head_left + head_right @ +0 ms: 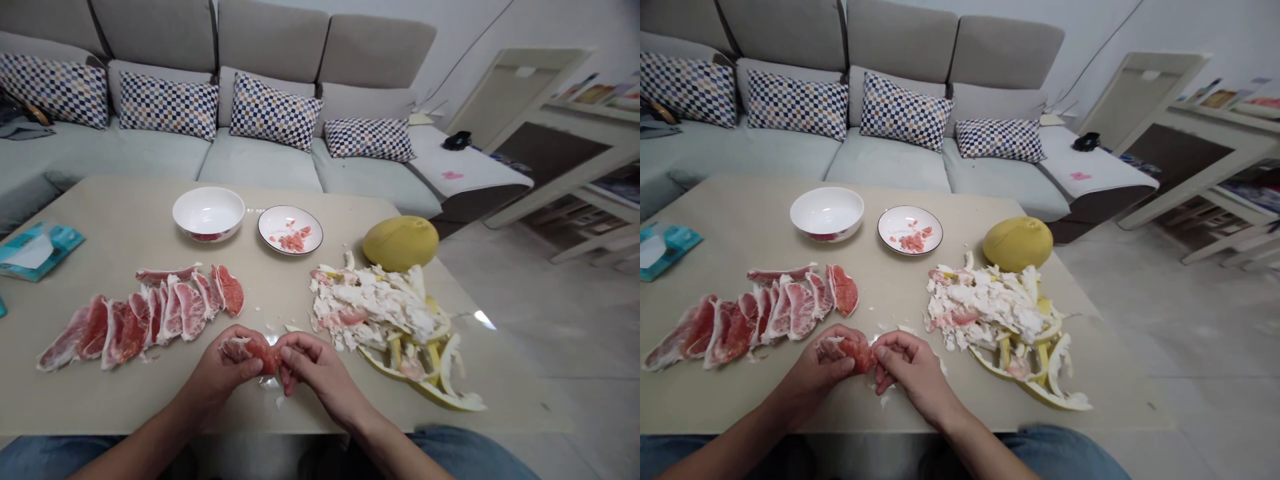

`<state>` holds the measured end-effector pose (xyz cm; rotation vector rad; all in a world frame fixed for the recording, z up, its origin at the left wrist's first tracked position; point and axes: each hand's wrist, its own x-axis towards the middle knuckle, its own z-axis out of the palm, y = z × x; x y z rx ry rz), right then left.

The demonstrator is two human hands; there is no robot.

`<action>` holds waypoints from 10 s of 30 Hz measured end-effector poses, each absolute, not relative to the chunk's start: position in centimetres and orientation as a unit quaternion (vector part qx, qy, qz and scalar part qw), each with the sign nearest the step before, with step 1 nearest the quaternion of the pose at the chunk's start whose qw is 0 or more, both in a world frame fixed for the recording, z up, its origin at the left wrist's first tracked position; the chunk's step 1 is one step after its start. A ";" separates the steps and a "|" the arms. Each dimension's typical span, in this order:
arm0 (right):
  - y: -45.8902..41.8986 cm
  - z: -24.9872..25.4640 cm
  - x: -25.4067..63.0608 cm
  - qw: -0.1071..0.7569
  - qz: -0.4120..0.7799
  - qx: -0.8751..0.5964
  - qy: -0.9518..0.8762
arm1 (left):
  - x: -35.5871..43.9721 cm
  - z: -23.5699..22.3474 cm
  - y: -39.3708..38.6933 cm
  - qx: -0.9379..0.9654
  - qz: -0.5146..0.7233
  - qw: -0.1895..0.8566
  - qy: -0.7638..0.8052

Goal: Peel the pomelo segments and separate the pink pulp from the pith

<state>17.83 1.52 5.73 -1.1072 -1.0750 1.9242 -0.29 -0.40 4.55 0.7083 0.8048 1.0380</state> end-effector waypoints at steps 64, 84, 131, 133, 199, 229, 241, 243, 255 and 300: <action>15.9 9.8 18.4 0.314 0.381 -0.561 -0.664 | -2.7 5.1 0.4 0.093 0.523 0.758 0.379; 0.2 8.2 17.0 0.277 0.574 -0.504 -0.583 | -0.8 4.4 -1.7 0.329 0.459 0.724 0.396; 1.2 7.0 18.2 0.342 0.815 -0.319 -0.341 | -1.3 3.9 -0.6 0.340 0.447 0.748 0.353; 1.1 6.7 18.2 0.343 0.832 -0.307 -0.308 | -1.3 4.1 -0.6 0.340 0.451 0.749 0.346; -0.7 4.8 16.2 0.299 0.805 -0.391 -0.330 | -1.5 4.3 -0.8 0.438 0.411 0.661 0.450; -0.7 5.2 16.6 0.272 0.745 -0.375 -0.480 | -1.8 5.7 -1.3 0.646 0.329 0.459 0.514; -0.7 5.4 16.6 0.289 0.744 -0.383 -0.464 | -1.9 5.3 -1.8 0.707 0.313 0.387 0.503; -0.9 5.5 16.6 0.294 0.730 -0.395 -0.474 | -1.8 5.3 -1.7 0.684 0.308 0.416 0.514; -0.3 5.7 17.8 0.313 0.516 -0.470 -0.644 | -1.9 6.4 -1.3 0.486 0.288 0.669 0.483; 0.2 5.6 17.9 0.298 0.748 -0.347 -0.482 | -0.4 5.2 -1.1 0.391 0.306 0.742 0.450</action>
